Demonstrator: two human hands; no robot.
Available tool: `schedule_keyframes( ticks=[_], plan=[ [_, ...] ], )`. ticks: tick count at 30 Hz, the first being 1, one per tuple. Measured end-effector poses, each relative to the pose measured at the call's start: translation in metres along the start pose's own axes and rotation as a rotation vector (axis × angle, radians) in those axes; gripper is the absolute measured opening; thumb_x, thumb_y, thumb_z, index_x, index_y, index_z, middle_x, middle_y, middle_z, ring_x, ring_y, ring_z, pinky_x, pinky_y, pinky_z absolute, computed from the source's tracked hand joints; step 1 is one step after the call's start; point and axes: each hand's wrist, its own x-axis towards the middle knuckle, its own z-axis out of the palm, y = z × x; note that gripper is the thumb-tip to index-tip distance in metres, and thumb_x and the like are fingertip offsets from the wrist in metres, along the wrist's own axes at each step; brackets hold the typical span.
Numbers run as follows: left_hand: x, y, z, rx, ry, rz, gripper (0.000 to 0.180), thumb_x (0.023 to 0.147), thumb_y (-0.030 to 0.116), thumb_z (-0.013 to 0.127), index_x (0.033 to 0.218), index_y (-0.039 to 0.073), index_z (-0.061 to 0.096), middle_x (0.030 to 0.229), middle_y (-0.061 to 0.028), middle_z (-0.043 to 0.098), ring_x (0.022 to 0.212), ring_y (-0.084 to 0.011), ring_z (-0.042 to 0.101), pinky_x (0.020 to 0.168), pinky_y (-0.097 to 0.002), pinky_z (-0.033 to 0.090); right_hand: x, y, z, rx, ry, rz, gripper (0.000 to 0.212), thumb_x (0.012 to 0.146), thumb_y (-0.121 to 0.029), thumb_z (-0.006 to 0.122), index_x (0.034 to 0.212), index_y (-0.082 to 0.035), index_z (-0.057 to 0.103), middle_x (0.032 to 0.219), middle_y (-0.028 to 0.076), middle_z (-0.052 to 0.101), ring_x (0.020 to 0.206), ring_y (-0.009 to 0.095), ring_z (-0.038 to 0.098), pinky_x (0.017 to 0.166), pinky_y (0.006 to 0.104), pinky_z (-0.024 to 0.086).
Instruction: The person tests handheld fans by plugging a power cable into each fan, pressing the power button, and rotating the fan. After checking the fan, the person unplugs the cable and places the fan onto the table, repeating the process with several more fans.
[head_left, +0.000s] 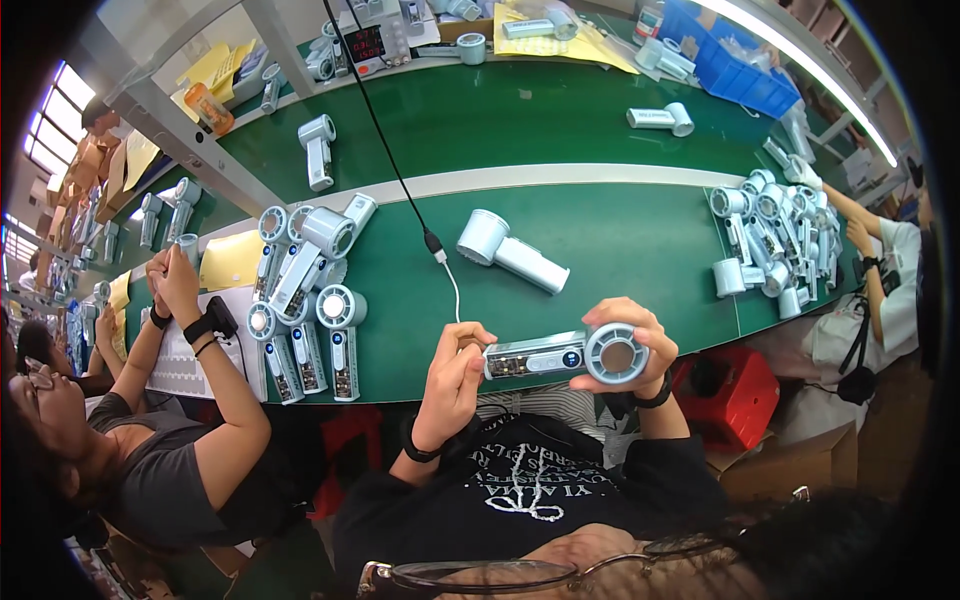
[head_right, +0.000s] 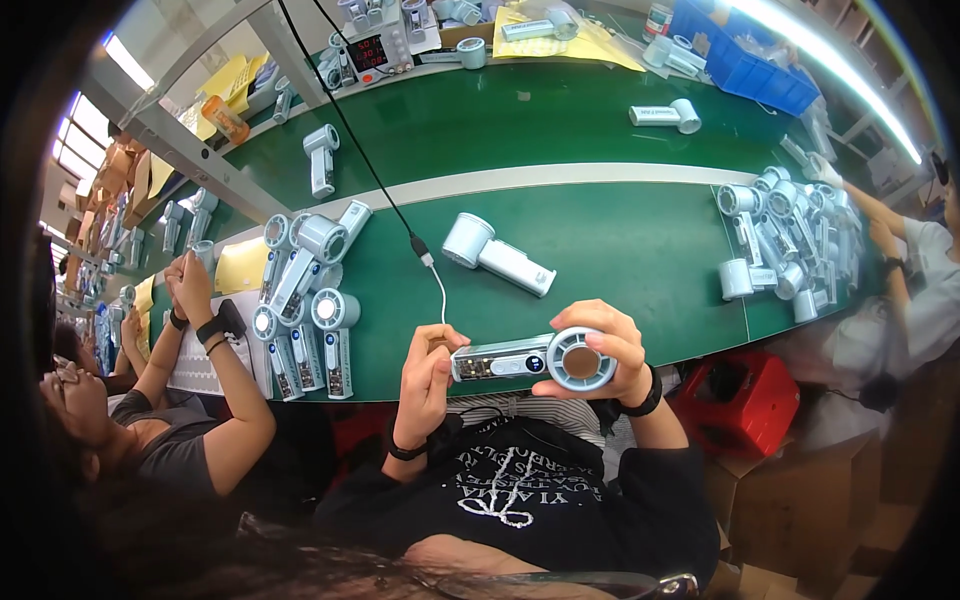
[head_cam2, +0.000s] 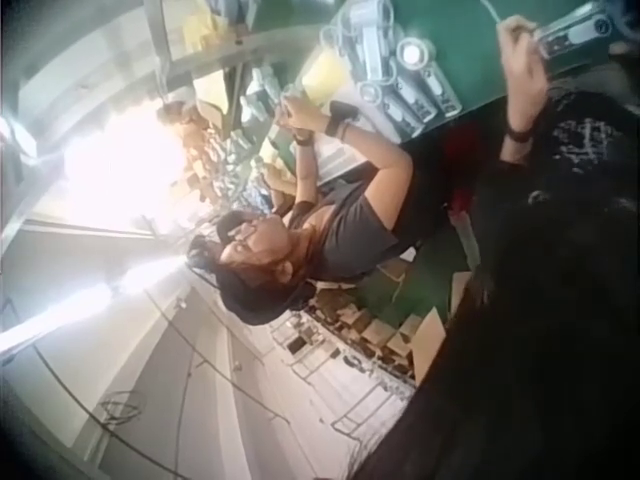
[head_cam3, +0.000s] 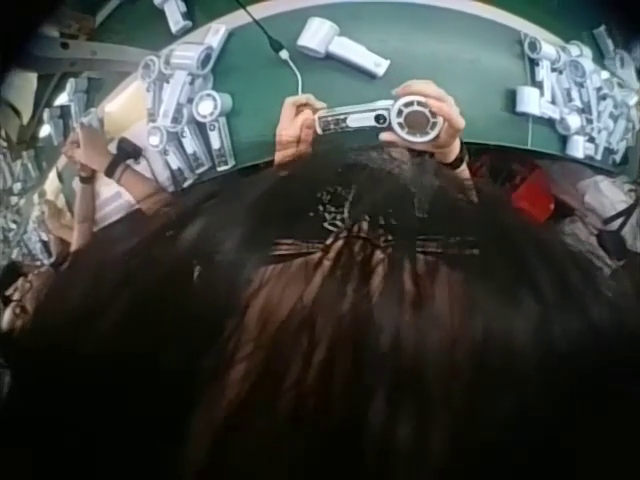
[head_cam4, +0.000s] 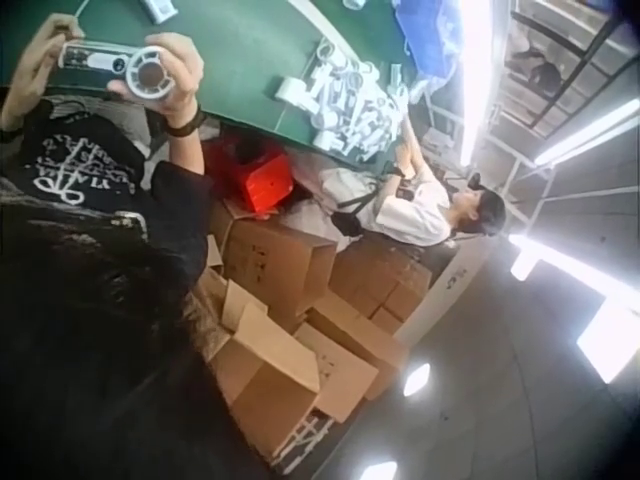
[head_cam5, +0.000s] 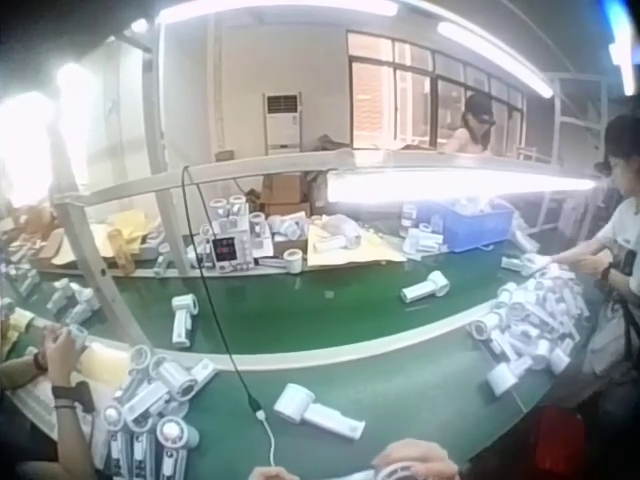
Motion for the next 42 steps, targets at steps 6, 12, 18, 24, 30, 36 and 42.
schedule_keyframes(
  ticks=[6,12,18,24,30,36,42],
  plan=[
    [-0.010,0.008,-0.005,-0.070,0.187,-0.061,0.038,0.100,0.016,0.037,0.068,-0.003,0.044,0.101,-0.0123,0.048,0.078,-0.0142,0.051,0.064,-0.0242,0.040,0.016,-0.019,-0.012,-0.168,0.161,-0.053,0.081,0.068,-0.025,0.085,0.127,-0.010,0.032,0.098,0.019,0.062,0.074,0.027,0.064,0.059,0.0356,0.054],
    [-0.014,0.002,-0.036,0.055,0.327,0.033,0.026,0.100,0.012,0.042,0.087,-0.008,0.053,0.102,-0.0103,0.047,0.072,-0.0122,0.048,0.058,-0.0229,0.039,0.013,-0.059,-0.113,-0.653,0.532,0.293,0.084,0.082,-0.036,0.067,0.143,-0.002,0.019,0.095,0.015,0.055,0.067,0.016,0.050,0.058,0.0299,0.044],
    [-0.006,-0.002,-0.020,0.066,0.303,-0.046,0.032,0.099,0.010,0.040,0.073,-0.007,0.049,0.099,-0.0116,0.048,0.080,-0.0169,0.051,0.064,-0.0263,0.041,0.056,-0.058,-0.094,0.945,0.422,0.130,0.078,0.079,-0.032,0.072,0.137,0.001,0.033,0.101,0.017,0.053,0.086,0.015,0.053,0.068,0.0307,0.046],
    [-0.002,-0.013,-0.016,0.277,0.293,-0.028,0.032,0.099,0.009,0.041,0.073,-0.008,0.050,0.097,-0.0105,0.050,0.070,-0.0146,0.051,0.060,-0.0262,0.041,0.081,-0.031,-0.107,-0.705,0.630,0.235,0.087,0.078,-0.041,0.071,0.140,0.003,0.027,0.101,0.015,0.055,0.088,0.018,0.057,0.073,0.0306,0.049],
    [-0.002,-0.012,-0.025,0.207,0.231,-0.040,0.028,0.099,0.010,0.044,0.078,-0.008,0.052,0.091,-0.0095,0.052,0.061,-0.0127,0.048,0.055,-0.0257,0.039,0.075,0.058,-0.097,0.435,0.421,0.578,0.082,0.078,-0.034,0.073,0.138,0.000,0.030,0.103,0.014,0.057,0.086,0.021,0.060,0.077,0.0303,0.051],
    [-0.003,-0.013,-0.027,0.149,0.196,-0.033,0.027,0.098,0.010,0.044,0.079,-0.008,0.053,0.090,-0.0089,0.053,0.060,-0.0128,0.047,0.055,-0.0256,0.038,0.114,0.229,-0.038,-0.212,0.250,0.903,0.084,0.066,-0.027,0.084,0.129,-0.001,0.033,0.104,0.016,0.058,0.089,0.019,0.060,0.077,0.0308,0.049],
    [-0.010,-0.004,-0.036,0.131,0.187,-0.054,0.028,0.098,0.010,0.044,0.078,-0.007,0.053,0.089,-0.0092,0.053,0.060,-0.0134,0.047,0.055,-0.0262,0.039,0.084,0.383,-0.026,-0.430,0.015,1.098,0.077,0.069,-0.037,0.080,0.125,-0.001,0.040,0.089,0.013,0.060,0.080,0.026,0.059,0.074,0.0347,0.046]
  ],
)
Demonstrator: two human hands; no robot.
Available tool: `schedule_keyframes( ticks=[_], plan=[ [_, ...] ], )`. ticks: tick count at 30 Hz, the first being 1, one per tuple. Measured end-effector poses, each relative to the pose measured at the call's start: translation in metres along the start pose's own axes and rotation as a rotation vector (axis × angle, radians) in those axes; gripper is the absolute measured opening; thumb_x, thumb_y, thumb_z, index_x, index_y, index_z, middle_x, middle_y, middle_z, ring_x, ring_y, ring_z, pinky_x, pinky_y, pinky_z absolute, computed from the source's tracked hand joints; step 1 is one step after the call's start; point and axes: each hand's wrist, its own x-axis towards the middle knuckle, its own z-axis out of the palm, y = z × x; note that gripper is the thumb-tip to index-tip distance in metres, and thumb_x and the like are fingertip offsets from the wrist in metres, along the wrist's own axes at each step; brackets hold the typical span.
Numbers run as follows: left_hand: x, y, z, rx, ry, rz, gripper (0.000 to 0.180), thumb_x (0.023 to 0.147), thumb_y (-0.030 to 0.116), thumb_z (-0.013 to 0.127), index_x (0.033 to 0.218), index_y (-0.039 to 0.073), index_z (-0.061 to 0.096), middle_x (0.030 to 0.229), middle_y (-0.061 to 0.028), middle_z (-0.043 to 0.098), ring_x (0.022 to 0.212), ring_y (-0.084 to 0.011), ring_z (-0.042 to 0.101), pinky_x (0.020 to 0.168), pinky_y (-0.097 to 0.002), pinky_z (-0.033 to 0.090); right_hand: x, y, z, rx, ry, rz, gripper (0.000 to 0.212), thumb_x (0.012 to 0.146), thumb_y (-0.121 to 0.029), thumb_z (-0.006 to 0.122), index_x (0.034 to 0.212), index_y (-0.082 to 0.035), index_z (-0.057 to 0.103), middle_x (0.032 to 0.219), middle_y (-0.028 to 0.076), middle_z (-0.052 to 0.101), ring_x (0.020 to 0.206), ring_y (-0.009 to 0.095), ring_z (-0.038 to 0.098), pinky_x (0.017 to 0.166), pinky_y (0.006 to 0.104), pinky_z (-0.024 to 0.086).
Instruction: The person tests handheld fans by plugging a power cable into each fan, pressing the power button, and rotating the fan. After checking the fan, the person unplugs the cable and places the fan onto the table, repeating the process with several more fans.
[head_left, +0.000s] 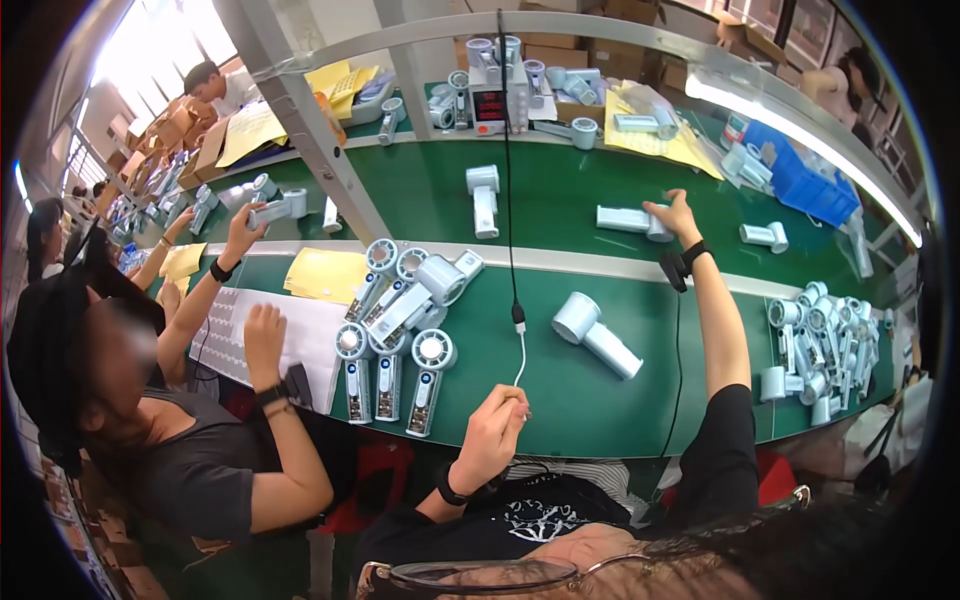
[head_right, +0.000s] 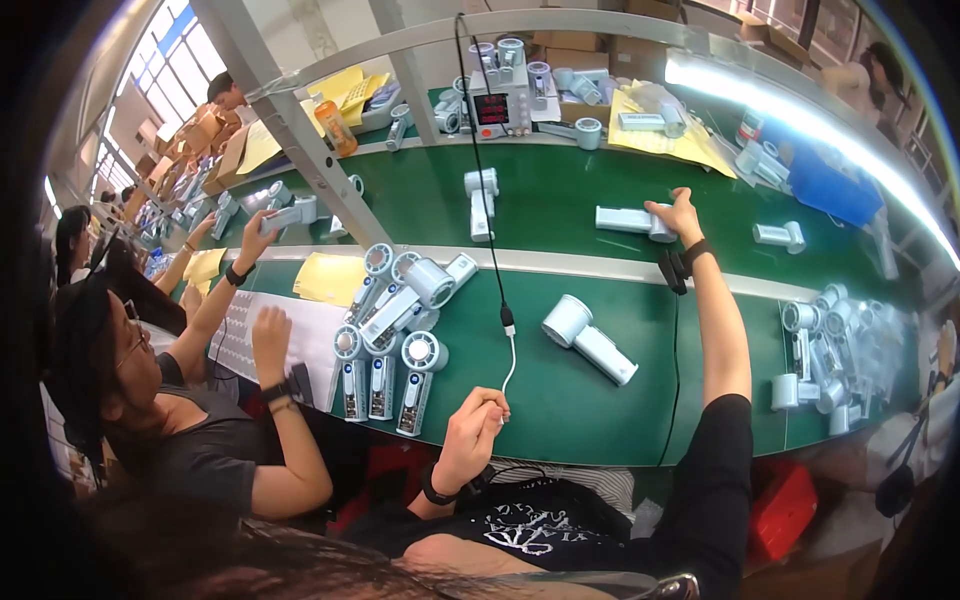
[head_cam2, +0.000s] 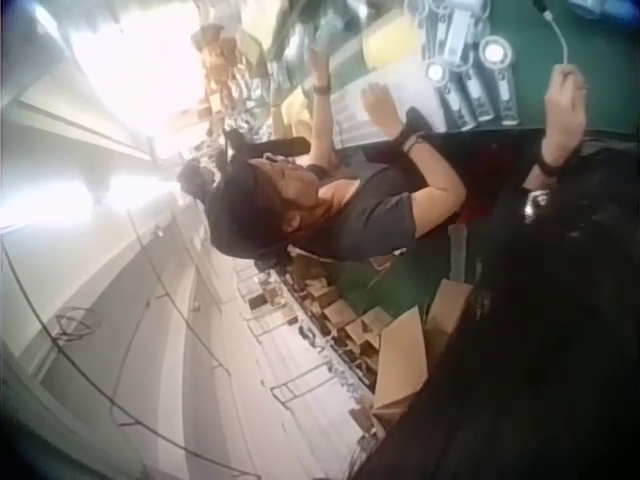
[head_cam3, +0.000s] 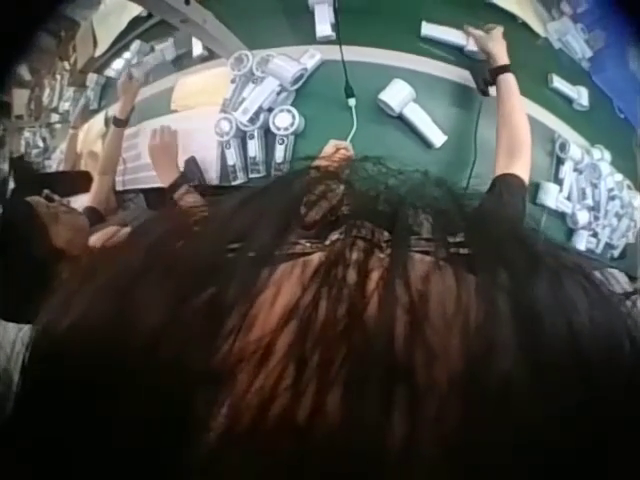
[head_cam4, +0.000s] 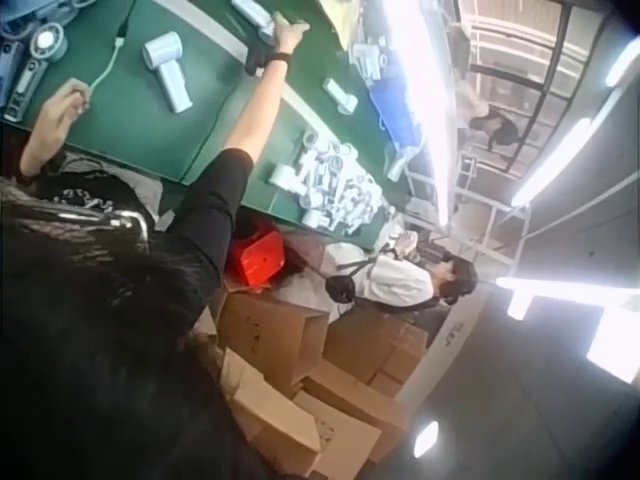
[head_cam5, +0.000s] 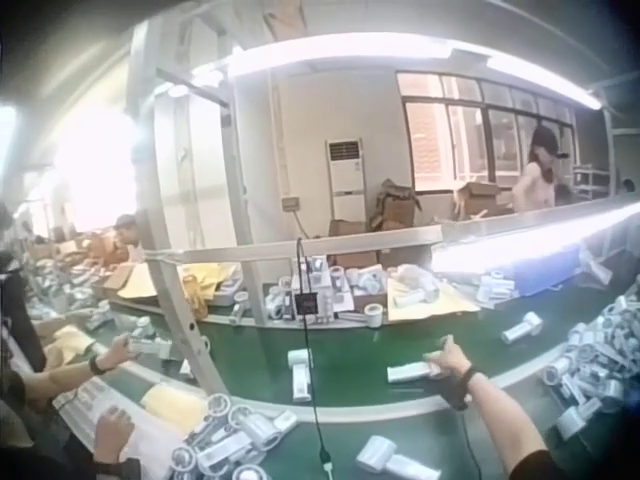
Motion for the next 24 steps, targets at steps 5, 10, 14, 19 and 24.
schedule_keyframes(
  ticks=[5,10,14,19,24],
  plan=[
    [-0.005,-0.006,-0.009,0.019,0.051,-0.014,0.029,0.098,0.010,0.044,0.077,-0.007,0.053,0.089,-0.0095,0.054,0.060,-0.0139,0.048,0.055,-0.0265,0.039,-0.025,-0.100,0.047,-0.972,0.141,-0.551,0.064,0.074,-0.061,0.066,0.094,0.000,0.065,0.096,0.018,0.065,0.093,0.036,0.058,0.092,0.0500,0.039],
    [-0.002,-0.001,-0.009,0.002,0.023,0.039,0.028,0.098,0.010,0.044,0.077,-0.007,0.053,0.088,-0.0100,0.054,0.060,-0.0144,0.048,0.054,-0.0267,0.039,-0.072,-0.165,0.171,-0.660,-0.455,-0.465,0.084,0.079,-0.073,0.046,0.108,0.003,0.065,0.125,0.024,0.050,0.115,0.043,0.047,0.099,0.0652,0.028],
    [-0.002,0.007,-0.015,0.005,0.021,0.055,0.027,0.097,0.009,0.044,0.076,-0.007,0.053,0.088,-0.0104,0.055,0.059,-0.0145,0.048,0.054,-0.0266,0.039,-0.080,-0.181,0.213,-0.502,-0.436,-0.464,0.067,0.077,-0.056,0.062,0.111,0.002,0.061,0.119,0.025,0.054,0.110,0.042,0.053,0.092,0.0571,0.039],
    [-0.011,0.005,-0.019,0.002,0.056,0.028,0.028,0.097,0.008,0.043,0.075,-0.007,0.052,0.088,-0.0105,0.056,0.059,-0.0141,0.047,0.054,-0.0264,0.039,-0.107,-0.202,0.165,-0.393,-0.447,-0.686,0.057,0.075,-0.029,0.073,0.117,0.000,0.048,0.091,0.021,0.063,0.086,0.037,0.063,0.073,0.0444,0.051],
    [-0.011,0.007,-0.013,-0.046,-0.011,-0.040,0.027,0.098,0.008,0.043,0.076,-0.006,0.052,0.087,-0.0106,0.056,0.061,-0.0143,0.049,0.056,-0.0260,0.040,-0.134,-0.191,0.074,-0.481,-0.215,-0.861,0.056,0.078,-0.022,0.070,0.121,-0.002,0.041,0.072,0.017,0.062,0.071,0.034,0.064,0.065,0.0411,0.050]
  ],
)
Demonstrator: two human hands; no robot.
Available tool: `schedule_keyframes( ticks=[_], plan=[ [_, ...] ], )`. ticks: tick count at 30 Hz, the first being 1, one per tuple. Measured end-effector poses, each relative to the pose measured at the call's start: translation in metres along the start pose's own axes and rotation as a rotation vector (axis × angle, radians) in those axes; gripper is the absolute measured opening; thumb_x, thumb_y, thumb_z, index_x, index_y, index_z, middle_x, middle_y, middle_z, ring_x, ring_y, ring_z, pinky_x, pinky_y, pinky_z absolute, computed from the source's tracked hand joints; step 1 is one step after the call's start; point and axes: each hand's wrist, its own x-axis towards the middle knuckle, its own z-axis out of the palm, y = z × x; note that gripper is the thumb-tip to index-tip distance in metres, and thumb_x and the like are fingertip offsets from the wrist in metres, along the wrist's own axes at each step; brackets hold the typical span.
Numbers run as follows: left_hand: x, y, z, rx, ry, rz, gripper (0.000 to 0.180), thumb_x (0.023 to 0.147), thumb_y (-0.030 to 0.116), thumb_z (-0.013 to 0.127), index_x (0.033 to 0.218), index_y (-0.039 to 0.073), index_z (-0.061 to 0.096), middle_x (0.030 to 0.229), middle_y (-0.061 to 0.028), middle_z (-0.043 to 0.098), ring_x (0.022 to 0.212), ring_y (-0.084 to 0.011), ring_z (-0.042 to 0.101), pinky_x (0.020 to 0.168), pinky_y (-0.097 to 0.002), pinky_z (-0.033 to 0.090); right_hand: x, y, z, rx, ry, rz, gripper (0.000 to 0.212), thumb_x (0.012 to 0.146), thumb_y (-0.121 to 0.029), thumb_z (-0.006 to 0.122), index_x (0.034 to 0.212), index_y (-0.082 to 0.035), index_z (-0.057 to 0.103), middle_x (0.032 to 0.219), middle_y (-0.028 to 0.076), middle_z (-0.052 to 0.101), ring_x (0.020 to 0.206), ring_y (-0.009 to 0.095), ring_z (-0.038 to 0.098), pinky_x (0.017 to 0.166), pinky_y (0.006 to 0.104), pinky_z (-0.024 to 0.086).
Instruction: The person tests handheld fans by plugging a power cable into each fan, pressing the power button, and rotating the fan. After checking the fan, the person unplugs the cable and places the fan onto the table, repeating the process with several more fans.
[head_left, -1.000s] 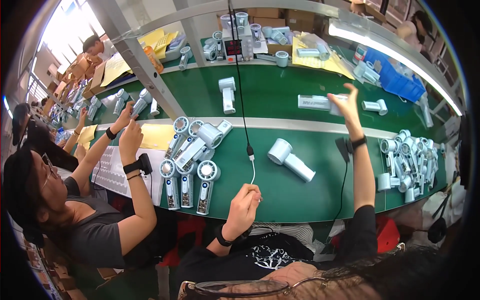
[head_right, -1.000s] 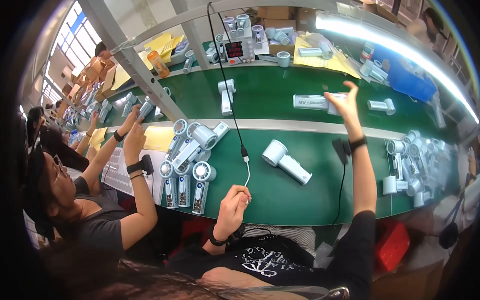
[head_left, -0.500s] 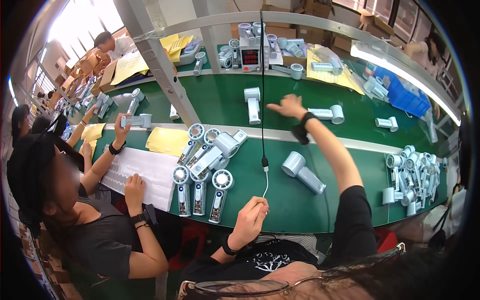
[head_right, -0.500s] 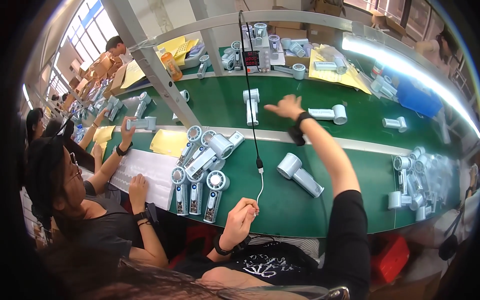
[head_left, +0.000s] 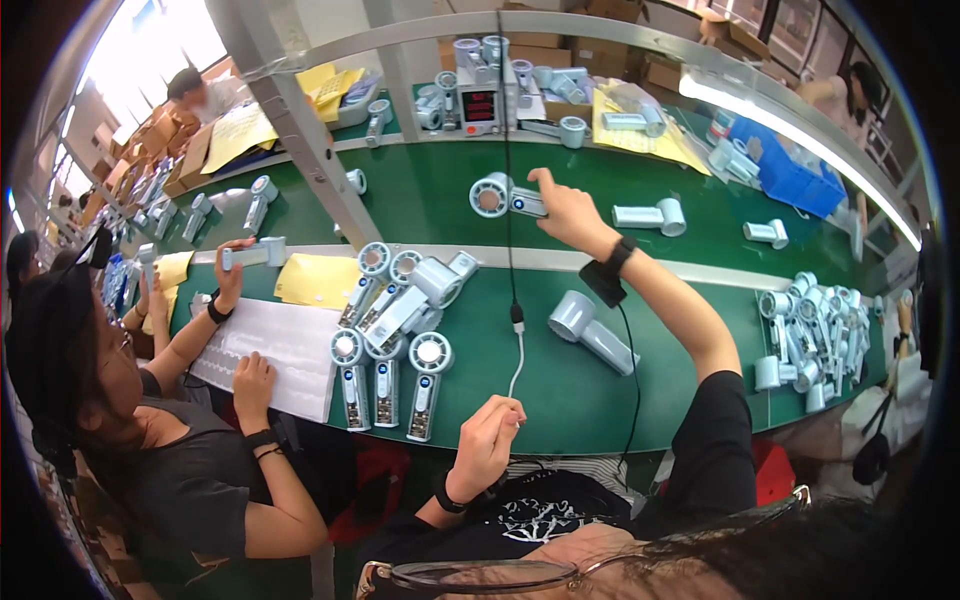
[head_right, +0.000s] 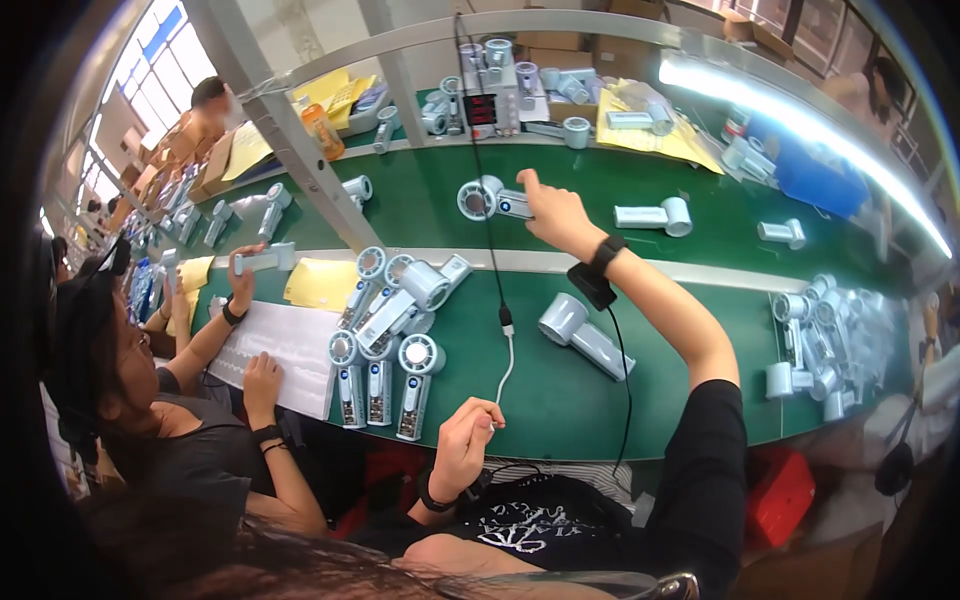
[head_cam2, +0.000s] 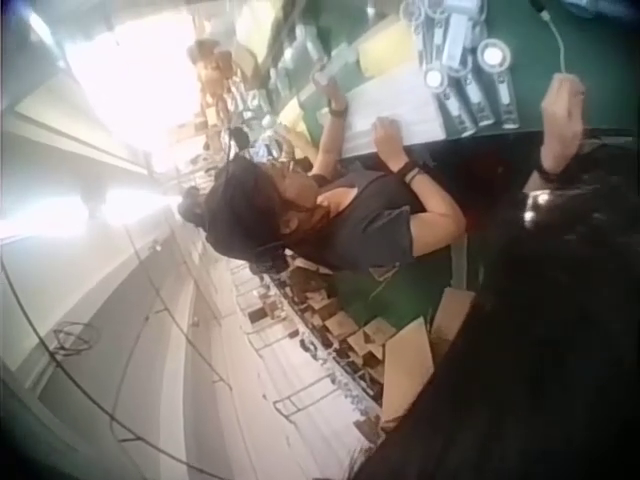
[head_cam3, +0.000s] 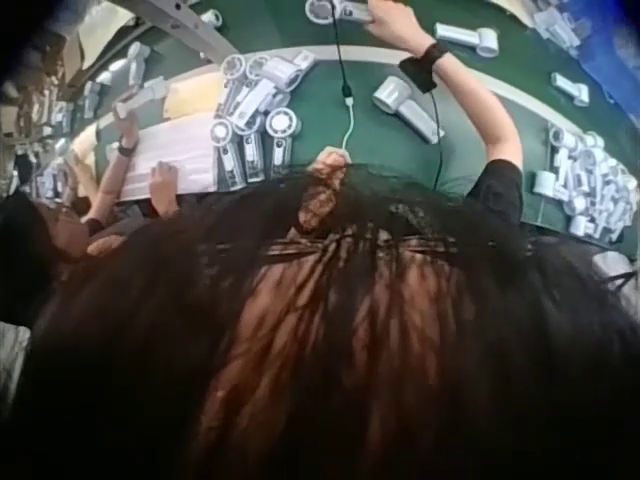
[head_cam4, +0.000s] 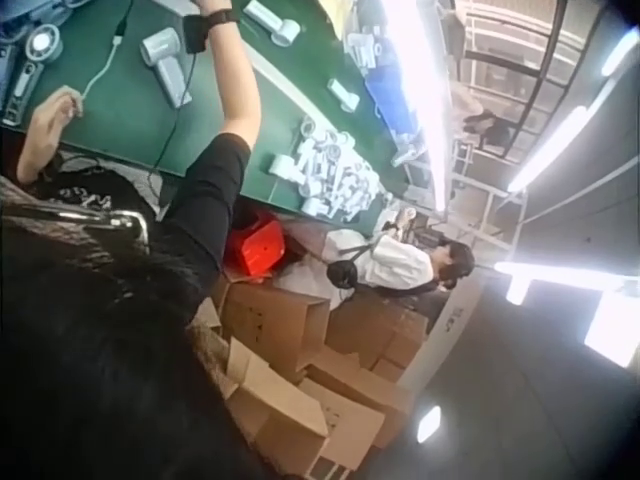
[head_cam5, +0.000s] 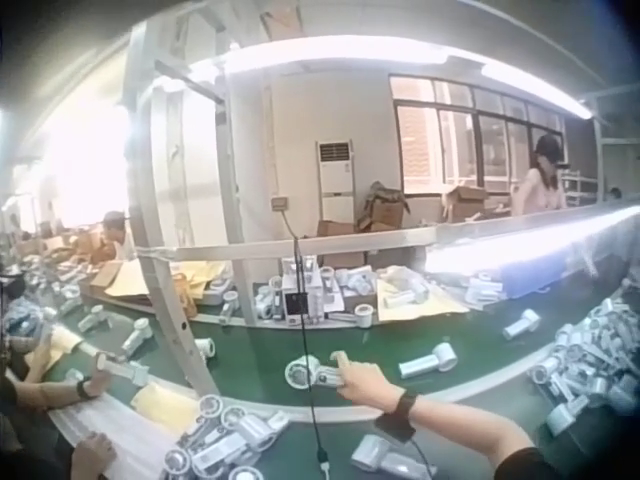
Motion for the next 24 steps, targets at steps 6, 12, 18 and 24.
schedule_keyframes(
  ticks=[6,12,18,24],
  plan=[
    [0.002,-0.001,0.027,-0.143,-0.064,0.015,0.020,0.098,0.008,0.042,0.085,-0.004,0.052,0.083,-0.0108,0.056,0.065,-0.0161,0.054,0.060,-0.0273,0.043,-0.125,-0.017,-0.081,1.052,-0.280,0.383,0.044,0.093,-0.017,0.056,0.130,-0.006,0.037,0.093,0.006,0.058,0.079,0.012,0.057,0.071,0.0280,0.049],
    [0.016,0.014,0.066,-0.116,-0.254,0.088,0.012,0.097,0.005,0.044,0.092,-0.003,0.052,0.082,-0.0114,0.056,0.067,-0.0200,0.057,0.063,-0.0295,0.045,-0.229,-0.068,-0.088,1.734,0.060,0.465,0.044,0.097,-0.020,0.048,0.135,-0.003,0.033,0.115,0.010,0.047,0.093,0.018,0.053,0.083,0.0338,0.049],
    [0.022,0.022,0.098,-0.075,-0.284,0.214,0.008,0.095,0.003,0.046,0.092,-0.002,0.052,0.079,-0.0118,0.056,0.066,-0.0229,0.057,0.062,-0.0312,0.045,-0.262,-0.098,-0.080,2.196,0.317,0.424,0.049,0.098,-0.024,0.046,0.138,-0.002,0.029,0.118,0.011,0.043,0.097,0.023,0.050,0.084,0.0410,0.050],
    [0.016,0.025,0.110,-0.017,-0.128,0.182,0.009,0.093,0.002,0.048,0.088,-0.002,0.053,0.071,-0.0112,0.056,0.061,-0.0243,0.057,0.057,-0.0327,0.044,-0.265,-0.109,-0.064,2.284,0.471,0.431,0.052,0.098,-0.026,0.044,0.140,-0.001,0.026,0.120,0.011,0.042,0.100,0.024,0.049,0.086,0.0434,0.048]
  ],
)
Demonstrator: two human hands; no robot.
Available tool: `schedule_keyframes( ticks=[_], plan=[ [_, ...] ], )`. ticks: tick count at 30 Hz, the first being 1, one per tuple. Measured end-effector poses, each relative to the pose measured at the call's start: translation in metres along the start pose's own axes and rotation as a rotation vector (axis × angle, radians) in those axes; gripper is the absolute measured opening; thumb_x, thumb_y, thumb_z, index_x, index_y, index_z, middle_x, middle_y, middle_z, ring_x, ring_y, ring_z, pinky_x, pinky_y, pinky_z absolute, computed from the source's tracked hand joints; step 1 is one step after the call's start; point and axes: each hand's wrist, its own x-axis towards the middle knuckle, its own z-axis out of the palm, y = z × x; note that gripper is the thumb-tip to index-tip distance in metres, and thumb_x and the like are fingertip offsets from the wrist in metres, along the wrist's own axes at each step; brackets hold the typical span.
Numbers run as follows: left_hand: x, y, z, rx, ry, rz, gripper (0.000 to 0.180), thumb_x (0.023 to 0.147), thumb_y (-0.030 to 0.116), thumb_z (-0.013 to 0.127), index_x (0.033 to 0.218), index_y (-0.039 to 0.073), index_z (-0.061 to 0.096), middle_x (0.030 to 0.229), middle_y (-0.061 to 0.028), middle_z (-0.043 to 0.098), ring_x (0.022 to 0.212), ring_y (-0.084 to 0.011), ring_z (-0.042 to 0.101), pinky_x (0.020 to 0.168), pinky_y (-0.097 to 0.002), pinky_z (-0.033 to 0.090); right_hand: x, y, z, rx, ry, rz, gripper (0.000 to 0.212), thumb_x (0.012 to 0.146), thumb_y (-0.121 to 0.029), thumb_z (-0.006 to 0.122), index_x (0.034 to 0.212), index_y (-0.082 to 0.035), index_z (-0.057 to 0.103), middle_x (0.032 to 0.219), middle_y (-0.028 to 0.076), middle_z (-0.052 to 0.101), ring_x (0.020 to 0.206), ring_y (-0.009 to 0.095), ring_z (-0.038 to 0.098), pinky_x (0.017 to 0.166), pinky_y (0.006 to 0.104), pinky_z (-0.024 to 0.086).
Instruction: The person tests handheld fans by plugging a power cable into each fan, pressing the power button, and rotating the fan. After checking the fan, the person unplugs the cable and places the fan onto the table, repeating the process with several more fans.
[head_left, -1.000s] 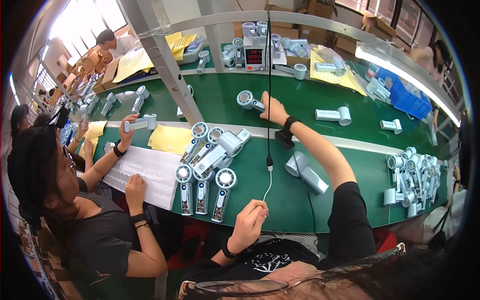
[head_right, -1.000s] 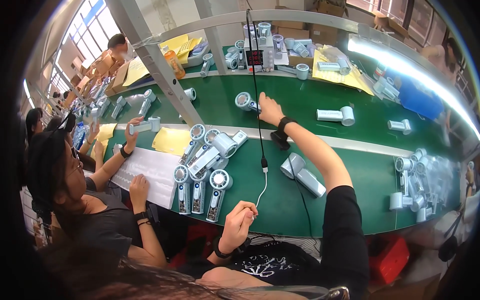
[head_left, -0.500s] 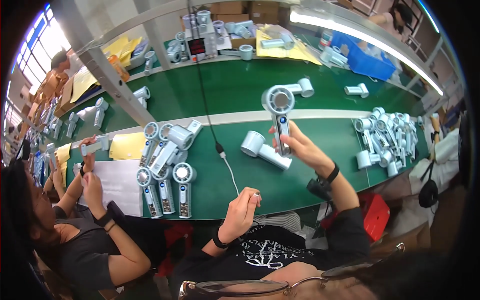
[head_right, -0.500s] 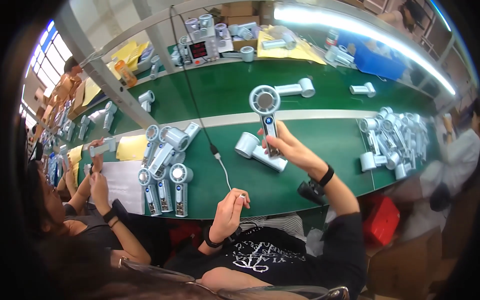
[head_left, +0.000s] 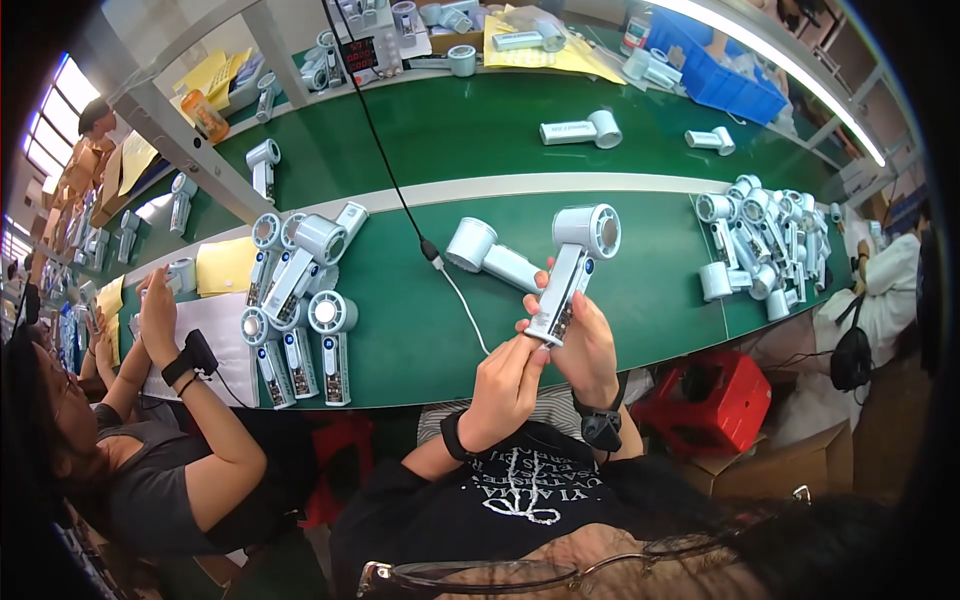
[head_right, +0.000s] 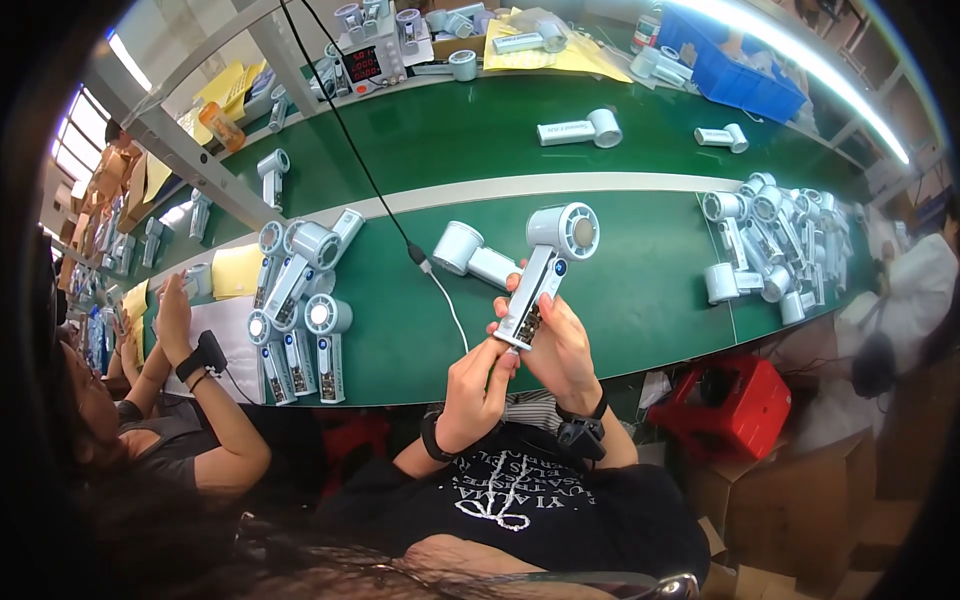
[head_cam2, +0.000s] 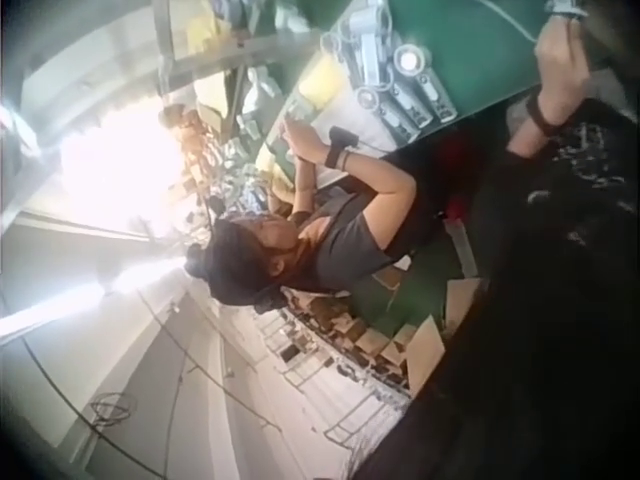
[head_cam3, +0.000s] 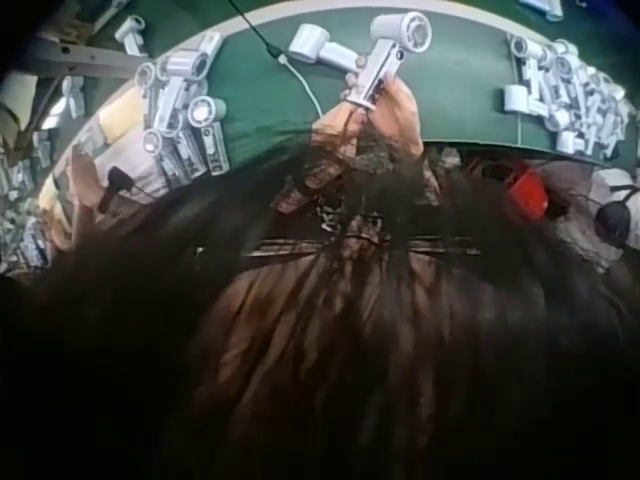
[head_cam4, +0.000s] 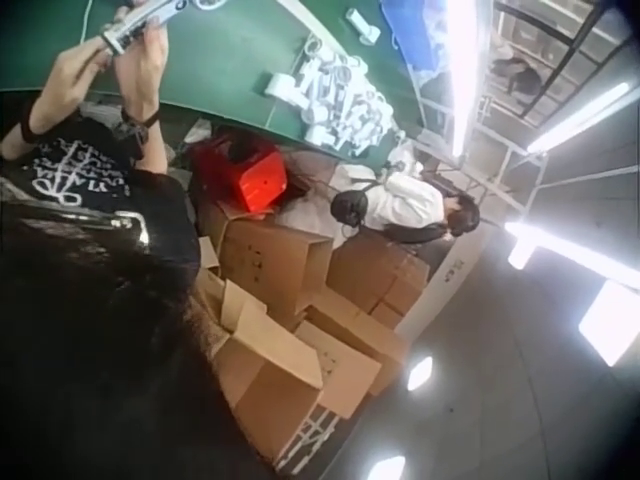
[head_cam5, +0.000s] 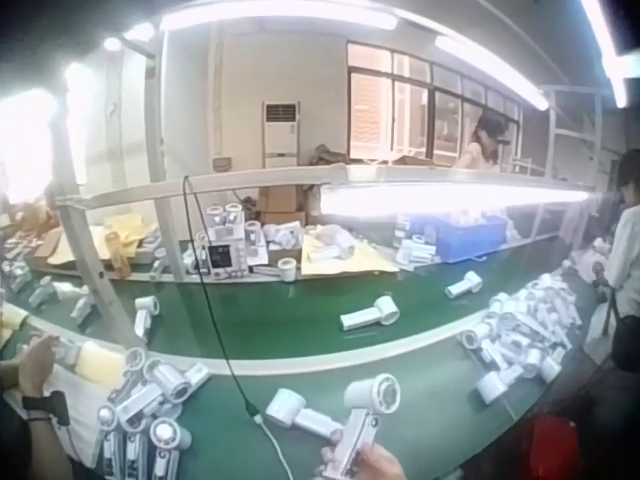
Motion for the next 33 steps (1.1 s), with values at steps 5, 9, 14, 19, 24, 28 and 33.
schedule_keyframes(
  ticks=[5,9,14,19,24,28,33],
  plan=[
    [-0.002,-0.001,0.001,0.001,0.053,-0.035,0.012,0.093,0.003,0.050,0.083,-0.002,0.054,0.067,-0.0105,0.055,0.055,-0.0232,0.054,0.053,-0.0322,0.042,0.000,0.004,0.002,0.012,0.035,0.003,0.051,0.097,-0.017,0.047,0.140,-0.006,0.023,0.121,0.009,0.041,0.102,0.022,0.049,0.090,0.0387,0.047],
    [-0.003,-0.004,-0.001,0.002,0.047,-0.121,0.014,0.093,0.003,0.050,0.081,-0.002,0.053,0.063,-0.0098,0.053,0.051,-0.0209,0.052,0.050,-0.0310,0.041,0.001,0.009,0.004,-0.255,0.049,-0.102,0.050,0.094,-0.007,0.049,0.137,-0.007,0.023,0.121,0.008,0.041,0.103,0.019,0.048,0.090,0.0370,0.046],
    [-0.001,-0.004,-0.005,0.000,0.041,-0.180,0.016,0.094,0.003,0.050,0.079,-0.002,0.052,0.061,-0.0079,0.052,0.050,-0.0169,0.051,0.048,-0.0301,0.039,0.002,0.021,0.004,-0.419,0.086,-0.150,0.061,0.089,0.000,0.050,0.141,-0.006,0.018,0.122,0.009,0.040,0.102,0.019,0.047,0.090,0.0381,0.044],
    [0.000,-0.007,-0.013,-0.067,-0.020,-0.244,0.017,0.094,0.004,0.050,0.079,-0.003,0.053,0.065,-0.0083,0.055,0.056,-0.0143,0.053,0.052,-0.0279,0.041,0.000,0.026,0.006,-0.516,0.088,-0.219,0.063,0.088,0.002,0.049,0.141,-0.006,0.016,0.121,0.009,0.039,0.102,0.018,0.047,0.091,0.0366,0.044],
    [0.002,-0.019,-0.017,-0.174,0.040,-0.096,0.010,0.089,0.006,0.059,0.085,-0.002,0.057,0.090,-0.0124,0.063,0.074,-0.0206,0.060,0.062,-0.0288,0.046,-0.006,0.019,0.011,-0.652,0.026,-0.215,0.060,0.087,0.003,0.054,0.135,-0.005,0.020,0.122,0.010,0.041,0.108,0.018,0.048,0.093,0.0342,0.044],
    [-0.005,-0.027,-0.025,-0.383,0.015,-0.237,0.012,0.087,0.007,0.063,0.082,-0.004,0.059,0.107,-0.0135,0.063,0.086,-0.0180,0.060,0.070,-0.0262,0.046,-0.008,0.010,0.007,-0.830,-0.103,-0.264,0.069,0.084,-0.002,0.064,0.136,-0.004,0.020,0.129,0.013,0.041,0.117,0.022,0.047,0.096,0.0356,0.043],
    [-0.012,-0.028,-0.048,-0.529,-0.017,-0.188,0.015,0.086,0.007,0.064,0.078,-0.005,0.059,0.112,-0.0144,0.064,0.084,-0.0156,0.059,0.069,-0.0258,0.046,-0.010,-0.031,-0.027,-1.402,-0.098,-0.244,0.091,0.072,-0.020,0.082,0.139,-0.002,0.022,0.140,0.019,0.036,0.126,0.029,0.043,0.103,0.0429,0.038]
  ],
)
